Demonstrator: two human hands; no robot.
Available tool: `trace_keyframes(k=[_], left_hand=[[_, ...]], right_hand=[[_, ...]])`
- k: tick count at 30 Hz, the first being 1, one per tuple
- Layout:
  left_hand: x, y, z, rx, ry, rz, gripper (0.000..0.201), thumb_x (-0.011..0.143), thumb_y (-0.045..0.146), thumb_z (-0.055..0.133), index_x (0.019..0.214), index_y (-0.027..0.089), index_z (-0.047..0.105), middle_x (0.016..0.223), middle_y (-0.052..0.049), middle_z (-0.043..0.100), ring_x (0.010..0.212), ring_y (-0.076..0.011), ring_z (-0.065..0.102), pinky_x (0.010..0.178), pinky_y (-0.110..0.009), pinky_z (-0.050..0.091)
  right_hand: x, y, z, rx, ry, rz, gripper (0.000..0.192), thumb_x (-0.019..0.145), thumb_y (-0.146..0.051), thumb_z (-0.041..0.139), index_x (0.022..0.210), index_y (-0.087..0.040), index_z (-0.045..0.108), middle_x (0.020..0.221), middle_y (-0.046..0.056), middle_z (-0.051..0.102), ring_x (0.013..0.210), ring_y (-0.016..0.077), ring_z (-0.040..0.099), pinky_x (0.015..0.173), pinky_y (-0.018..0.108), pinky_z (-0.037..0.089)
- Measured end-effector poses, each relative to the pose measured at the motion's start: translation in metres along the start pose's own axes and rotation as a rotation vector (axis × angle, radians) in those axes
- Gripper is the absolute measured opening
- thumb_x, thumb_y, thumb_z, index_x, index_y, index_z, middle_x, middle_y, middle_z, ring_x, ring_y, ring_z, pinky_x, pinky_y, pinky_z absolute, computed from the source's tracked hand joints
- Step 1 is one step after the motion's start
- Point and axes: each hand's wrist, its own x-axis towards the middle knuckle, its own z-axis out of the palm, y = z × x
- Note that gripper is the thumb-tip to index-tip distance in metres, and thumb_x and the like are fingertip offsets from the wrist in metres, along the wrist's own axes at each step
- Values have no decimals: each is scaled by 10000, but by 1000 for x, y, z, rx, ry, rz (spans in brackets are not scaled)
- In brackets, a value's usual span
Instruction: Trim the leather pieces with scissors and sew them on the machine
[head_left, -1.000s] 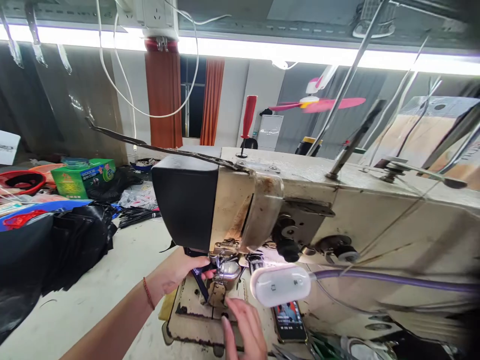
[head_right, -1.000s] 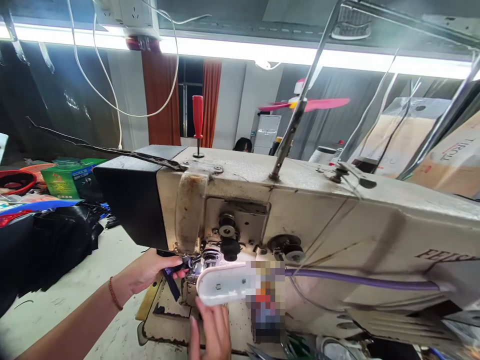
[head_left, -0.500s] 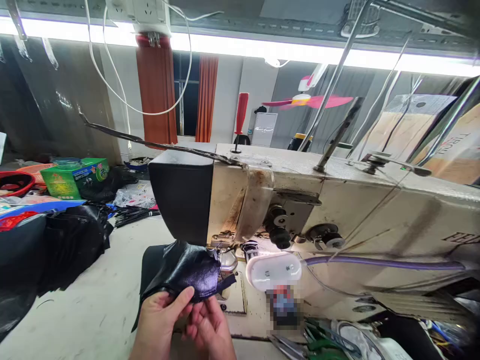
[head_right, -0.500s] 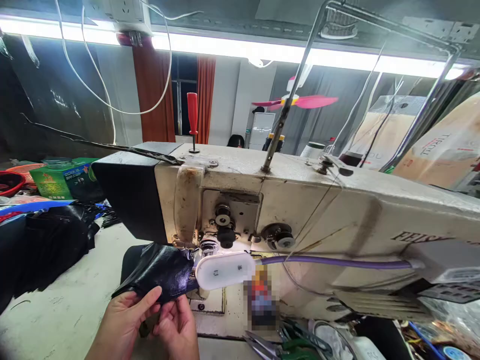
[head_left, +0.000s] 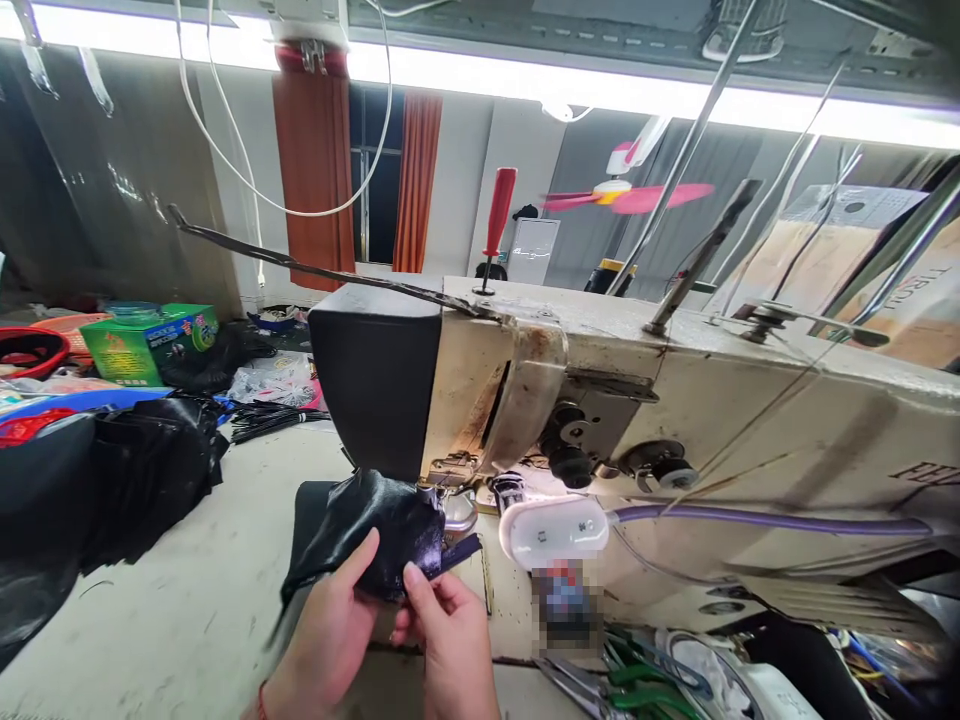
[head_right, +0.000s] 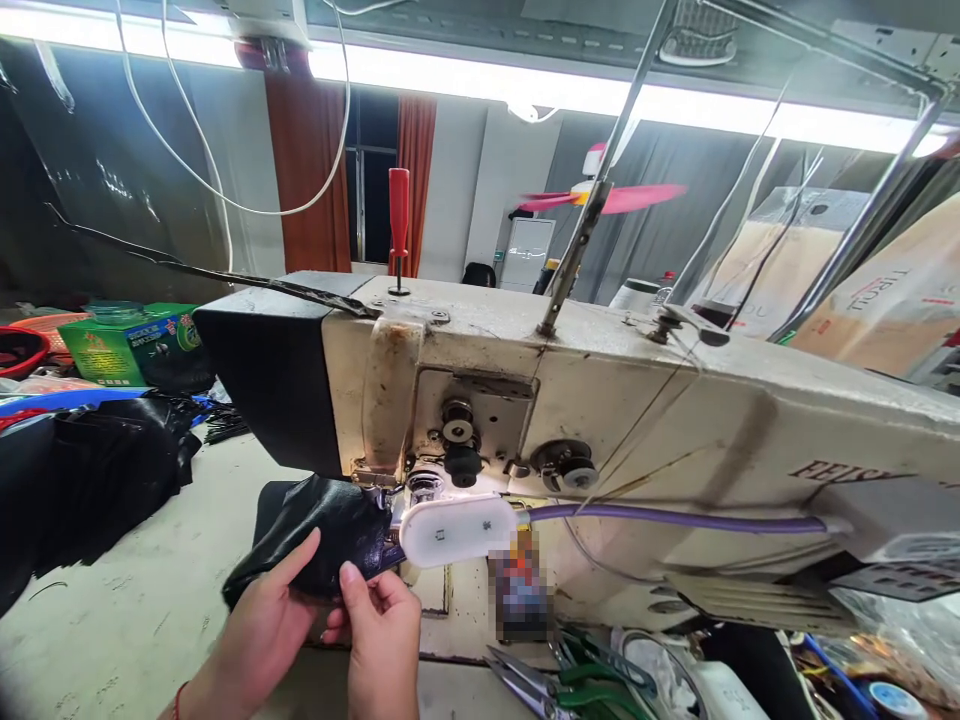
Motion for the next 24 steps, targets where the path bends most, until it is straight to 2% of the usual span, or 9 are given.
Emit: trace_keyframes(k=[2, 4, 6, 10, 13, 17, 21, 24], left_hand=[[2, 7, -2, 92, 65, 69, 312, 631, 381, 879, 821, 153, 782, 833, -68, 756, 727, -186, 644, 639, -254, 532], [2, 13, -3, 161, 117, 67, 277, 592, 368, 901, 730, 156, 787, 796, -73, 757, 810, -222, 664, 735, -270, 558], [0, 19, -2, 219, 121, 49, 304, 538, 389, 921, 710, 174, 792, 797, -64, 760, 845, -246, 670, 768, -302, 574], [-5, 32, 0, 315, 56, -10, 428, 425, 441, 951, 666, 131, 782, 768, -78, 746, 810, -238, 652, 749, -327, 585], [-6, 40, -3, 425, 76, -52, 505, 346, 487, 952, 629, 108, 773, 761, -89, 736, 799, -216, 630, 727, -300, 573], [-2, 42, -11, 593, 90, -82, 529, 402, 562, 910, 662, 119, 786, 782, -94, 733, 790, -225, 639, 815, -335, 536], [-1, 42, -11, 638, 91, -85, 566, 375, 591, 893, 722, 154, 796, 880, -89, 744, 823, -236, 632, 824, -345, 509], [-1, 44, -9, 708, 129, -75, 528, 371, 629, 867, 625, 176, 770, 778, -73, 725, 795, -238, 587, 808, -354, 460]], right_hand=[[0, -2, -1, -4, -12, 9, 574, 543, -618, 858, 624, -120, 584, 499, -8, 589, 428, 72, 525, 437, 185, 436], [1, -4, -3, 5, -33, 29, 587, 509, -613, 875, 647, -112, 601, 535, 3, 611, 440, 80, 537, 424, 195, 446], [2, -6, -4, 26, -60, 46, 600, 508, -622, 873, 697, -110, 622, 561, 3, 619, 449, 84, 539, 431, 208, 462], [2, -9, -7, 18, -82, 38, 609, 539, -655, 845, 692, -118, 603, 558, 11, 622, 436, 80, 528, 428, 212, 469], [1, -11, -8, -37, -106, 47, 599, 571, -656, 831, 663, -129, 562, 538, 3, 603, 418, 77, 513, 410, 211, 461], [0, -13, -5, -108, -82, 51, 646, 537, -729, 795, 648, -164, 503, 486, -41, 536, 389, 62, 456, 383, 196, 403], [-1, -17, -1, -147, -62, 37, 667, 502, -760, 785, 647, -173, 505, 479, -62, 486, 423, 54, 437, 422, 184, 358], [-1, -20, -1, -182, -76, 38, 651, 504, -735, 804, 646, -147, 561, 525, -23, 545, 460, 67, 477, 470, 200, 380]])
